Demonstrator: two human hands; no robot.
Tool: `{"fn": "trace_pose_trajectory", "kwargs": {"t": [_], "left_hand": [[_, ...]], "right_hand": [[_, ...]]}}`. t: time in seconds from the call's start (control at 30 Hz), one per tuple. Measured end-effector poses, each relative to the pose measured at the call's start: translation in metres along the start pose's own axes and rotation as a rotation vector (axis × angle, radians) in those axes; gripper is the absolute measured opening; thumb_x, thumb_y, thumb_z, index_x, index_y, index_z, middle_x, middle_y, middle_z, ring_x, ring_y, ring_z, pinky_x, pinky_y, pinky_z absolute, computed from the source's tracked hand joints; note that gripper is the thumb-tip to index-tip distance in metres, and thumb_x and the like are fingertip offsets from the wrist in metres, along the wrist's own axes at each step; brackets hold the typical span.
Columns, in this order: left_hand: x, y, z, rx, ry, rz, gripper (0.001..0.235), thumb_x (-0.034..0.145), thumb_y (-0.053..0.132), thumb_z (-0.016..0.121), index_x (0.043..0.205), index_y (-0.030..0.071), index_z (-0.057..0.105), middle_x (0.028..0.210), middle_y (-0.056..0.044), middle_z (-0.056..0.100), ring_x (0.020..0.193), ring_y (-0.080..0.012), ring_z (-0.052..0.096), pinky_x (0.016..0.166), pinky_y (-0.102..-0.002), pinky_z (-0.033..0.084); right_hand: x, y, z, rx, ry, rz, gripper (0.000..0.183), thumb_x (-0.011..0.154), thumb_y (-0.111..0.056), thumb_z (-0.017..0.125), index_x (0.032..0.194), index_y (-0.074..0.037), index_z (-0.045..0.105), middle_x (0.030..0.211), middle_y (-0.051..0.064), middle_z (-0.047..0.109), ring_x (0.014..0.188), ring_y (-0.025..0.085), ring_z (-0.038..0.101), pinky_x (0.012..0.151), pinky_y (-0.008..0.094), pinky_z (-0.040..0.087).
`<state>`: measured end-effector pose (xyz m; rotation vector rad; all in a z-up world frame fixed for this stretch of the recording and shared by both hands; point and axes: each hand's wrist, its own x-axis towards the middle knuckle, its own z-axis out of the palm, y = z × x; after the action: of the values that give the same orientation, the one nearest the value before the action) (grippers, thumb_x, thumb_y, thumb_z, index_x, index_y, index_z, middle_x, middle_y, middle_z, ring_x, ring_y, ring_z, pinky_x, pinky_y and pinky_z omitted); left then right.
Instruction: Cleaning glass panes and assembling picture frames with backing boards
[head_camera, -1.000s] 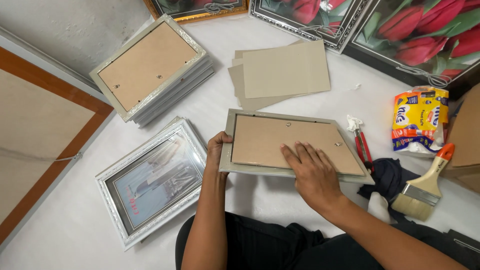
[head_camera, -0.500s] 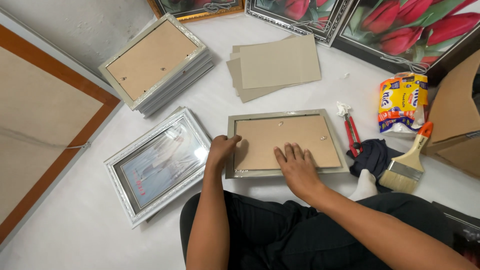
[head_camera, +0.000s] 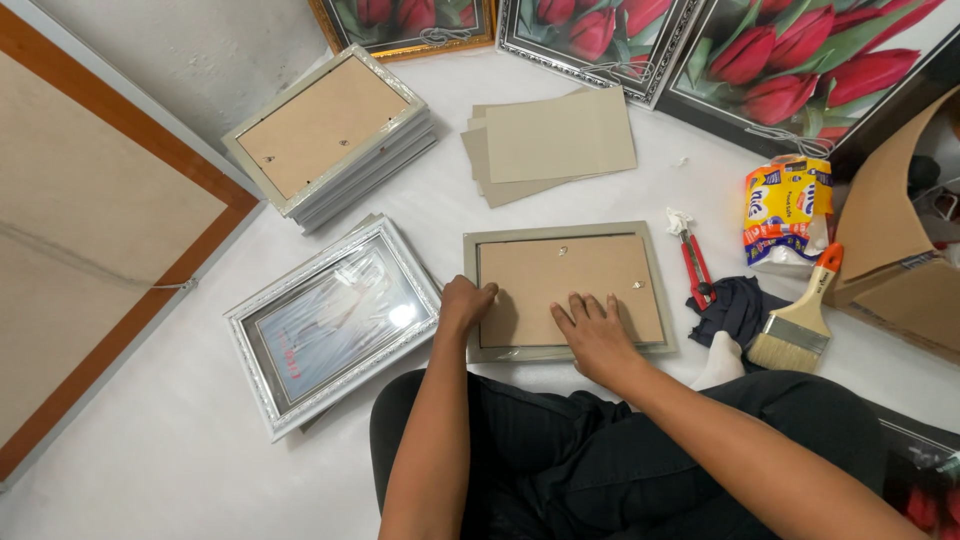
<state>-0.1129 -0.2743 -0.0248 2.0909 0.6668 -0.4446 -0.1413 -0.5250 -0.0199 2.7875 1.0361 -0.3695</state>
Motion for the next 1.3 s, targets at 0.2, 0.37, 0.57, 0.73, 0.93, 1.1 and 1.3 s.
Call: {"fn": "trace_pose_trajectory", "kwargs": {"t": [0.2, 0.37, 0.57, 0.73, 0.93, 1.1, 1.3], "left_hand": [[-0.025, 0.019, -0.009, 0.006, -0.002, -0.014, 0.060, 0.087, 0.029, 0.064, 0.124, -0.018, 0.059, 0.113, -0.036, 0.067, 0.109, -0.0485, 0.068, 0.084, -0.054, 0.059], [-0.020, 0.019, -0.007, 0.015, 0.010, -0.025, 0.061, 0.086, 0.029, 0.064, 0.125, -0.017, 0.059, 0.114, -0.036, 0.066, 0.110, -0.0485, 0.067, 0.085, -0.054, 0.059], [-0.031, 0.033, -0.015, 0.038, -0.014, -0.027, 0.064, 0.088, 0.029, 0.062, 0.130, -0.019, 0.057, 0.119, -0.039, 0.064, 0.116, -0.0501, 0.064, 0.089, -0.055, 0.058], [-0.011, 0.023, -0.015, -0.037, 0.050, -0.013, 0.066, 0.087, 0.033, 0.062, 0.133, -0.014, 0.057, 0.118, -0.037, 0.066, 0.114, -0.0493, 0.066, 0.086, -0.057, 0.059], [0.006, 0.018, -0.007, 0.000, 0.029, 0.018, 0.074, 0.085, 0.041, 0.058, 0.137, -0.012, 0.056, 0.125, -0.035, 0.065, 0.120, -0.0502, 0.063, 0.092, -0.056, 0.056], [0.014, 0.021, -0.008, 0.132, 0.010, 0.004, 0.061, 0.088, 0.031, 0.057, 0.130, -0.013, 0.061, 0.121, -0.034, 0.066, 0.117, -0.0489, 0.064, 0.093, -0.054, 0.057], [0.002, 0.052, -0.011, 0.218, 0.084, -0.009, 0.065, 0.089, 0.039, 0.065, 0.129, -0.011, 0.053, 0.123, -0.033, 0.058, 0.121, -0.0501, 0.060, 0.097, -0.054, 0.054]], "right_hand": [[0.021, 0.076, -0.023, 0.331, -0.204, 0.277, 0.092, 0.083, -0.058, 0.076, 0.156, -0.014, 0.042, 0.153, 0.022, 0.051, 0.137, 0.041, 0.055, 0.102, 0.063, 0.048], [0.026, 0.168, 0.026, 0.506, -0.200, 0.528, 0.086, 0.082, -0.049, 0.071, 0.151, -0.001, 0.050, 0.141, 0.029, 0.062, 0.130, 0.045, 0.061, 0.098, 0.057, 0.055], [0.018, 0.158, 0.006, 0.929, -0.173, 0.754, 0.087, 0.070, -0.037, 0.079, 0.139, 0.012, 0.060, 0.135, 0.033, 0.062, 0.122, 0.046, 0.063, 0.077, 0.051, 0.063], [0.031, 0.164, 0.026, 1.042, -0.060, 0.830, 0.082, 0.066, -0.038, 0.083, 0.127, 0.015, 0.066, 0.119, 0.031, 0.068, 0.106, 0.039, 0.069, 0.066, 0.047, 0.061], [0.033, 0.161, 0.007, 1.009, -0.027, 0.824, 0.084, 0.069, -0.042, 0.081, 0.128, 0.015, 0.064, 0.127, 0.033, 0.065, 0.119, 0.043, 0.064, 0.077, 0.050, 0.060], [0.047, 0.168, 0.006, 0.648, -0.234, 0.752, 0.092, 0.068, -0.060, 0.073, 0.131, 0.007, 0.068, 0.135, 0.026, 0.068, 0.130, 0.039, 0.061, 0.101, 0.050, 0.054], [0.052, 0.153, -0.046, 0.506, -0.303, 0.696, 0.062, 0.085, -0.037, 0.062, 0.125, 0.010, 0.071, 0.124, 0.028, 0.073, 0.124, 0.041, 0.066, 0.096, 0.051, 0.057]]}}
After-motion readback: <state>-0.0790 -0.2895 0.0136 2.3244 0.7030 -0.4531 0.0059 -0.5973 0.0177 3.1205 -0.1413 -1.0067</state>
